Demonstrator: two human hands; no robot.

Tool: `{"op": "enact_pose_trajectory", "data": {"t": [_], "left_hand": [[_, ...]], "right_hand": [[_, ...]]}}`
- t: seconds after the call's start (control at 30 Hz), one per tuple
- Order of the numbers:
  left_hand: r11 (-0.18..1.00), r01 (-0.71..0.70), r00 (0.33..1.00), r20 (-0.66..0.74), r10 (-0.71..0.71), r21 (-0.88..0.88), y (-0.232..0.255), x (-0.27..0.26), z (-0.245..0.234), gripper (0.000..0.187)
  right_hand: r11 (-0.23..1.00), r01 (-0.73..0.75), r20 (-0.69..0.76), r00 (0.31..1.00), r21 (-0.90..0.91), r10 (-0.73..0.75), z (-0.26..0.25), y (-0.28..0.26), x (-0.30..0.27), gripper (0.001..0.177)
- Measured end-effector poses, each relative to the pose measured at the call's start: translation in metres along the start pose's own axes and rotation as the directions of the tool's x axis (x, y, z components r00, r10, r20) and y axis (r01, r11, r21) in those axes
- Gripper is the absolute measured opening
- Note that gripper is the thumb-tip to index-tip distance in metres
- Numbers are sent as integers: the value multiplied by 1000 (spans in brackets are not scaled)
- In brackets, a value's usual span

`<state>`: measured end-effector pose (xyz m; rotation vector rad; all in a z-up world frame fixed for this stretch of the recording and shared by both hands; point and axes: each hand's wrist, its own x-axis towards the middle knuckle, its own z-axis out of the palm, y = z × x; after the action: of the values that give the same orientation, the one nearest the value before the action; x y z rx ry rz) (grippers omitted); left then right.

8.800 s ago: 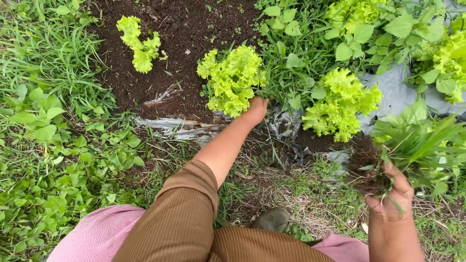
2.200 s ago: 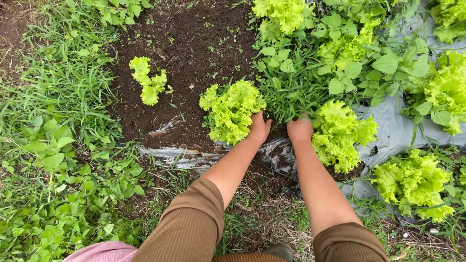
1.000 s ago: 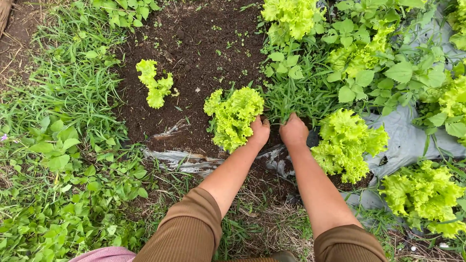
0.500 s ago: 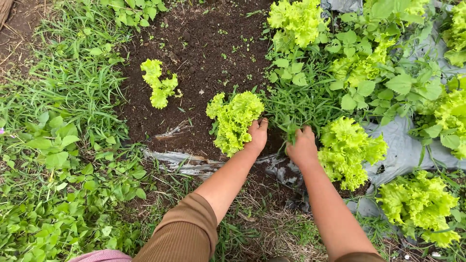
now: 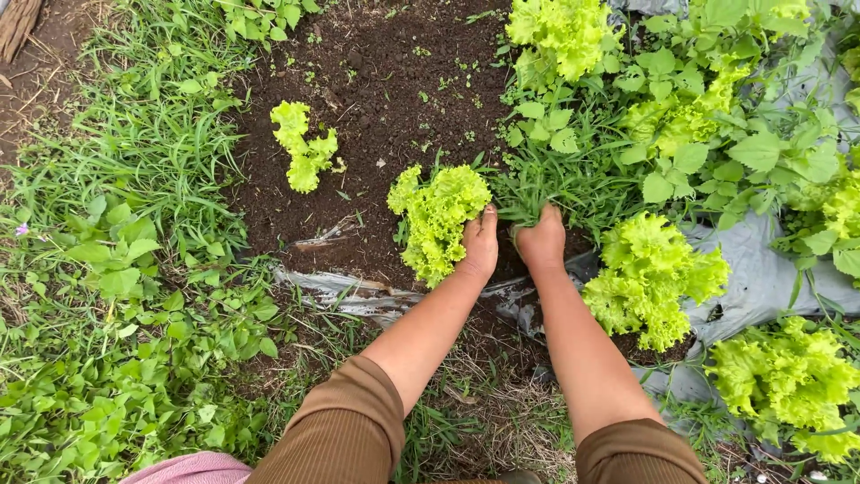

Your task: Weeding a garden bed around lettuce plants by hand

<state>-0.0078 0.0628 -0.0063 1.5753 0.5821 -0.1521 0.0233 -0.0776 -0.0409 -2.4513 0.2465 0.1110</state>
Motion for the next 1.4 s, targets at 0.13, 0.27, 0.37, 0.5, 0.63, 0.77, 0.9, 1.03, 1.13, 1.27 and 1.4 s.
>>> {"op": "enact_pose_trajectory", "data": {"t": [0.13, 0.27, 0.37, 0.5, 0.63, 0.77, 0.9, 1.03, 1.13, 1.27, 1.4], "left_hand": [[1000, 16, 1000, -4, -16, -8, -27, 9, 0, 67], [999, 22, 999, 36, -21, -28, -25, 7, -2, 70], [999, 17, 998, 58, -15, -41, -32, 8, 0, 73], [1000, 26, 997, 68, -25, -11, -33, 11, 0, 75], [999, 45, 995, 92, -44, -10, -29, 6, 2, 78], [998, 55, 992, 109, -59, 34, -30, 10, 4, 82], [981, 175, 982, 61, -181, 88, -21, 8, 4, 89], [971, 224, 971, 63, -229, 79, -25, 7, 8, 91], [968, 237, 969, 47, -242, 86, -35, 18, 13, 92], [969, 241, 968, 55, -244, 58, -44, 17, 20, 91], [971, 234, 970, 50, -236, 48, -33, 13, 12, 92]], "right_hand": [[842, -218, -10, 967, 493, 256, -27, -22, -30, 36], [317, -169, -47, 817, 933, 575, -87, -57, -52, 33], [595, -167, -169, 868, 786, 467, -93, -3, -48, 23], [950, -252, 26, 968, 185, 252, -90, -21, -44, 30], [953, -25, 236, 967, -301, 99, -68, -64, -23, 51], [885, -38, 249, 953, -464, 172, -46, -72, 3, 42], [959, -171, 213, 952, -225, 220, -48, -51, -14, 50], [747, -331, 12, 918, 576, 397, -67, -17, -43, 55], [685, -341, -7, 892, 644, 451, -86, -7, -46, 72], [911, -337, 175, 937, 236, 301, -102, -44, -36, 75], [947, -150, 80, 981, -284, 179, -59, -48, 4, 49]]}}
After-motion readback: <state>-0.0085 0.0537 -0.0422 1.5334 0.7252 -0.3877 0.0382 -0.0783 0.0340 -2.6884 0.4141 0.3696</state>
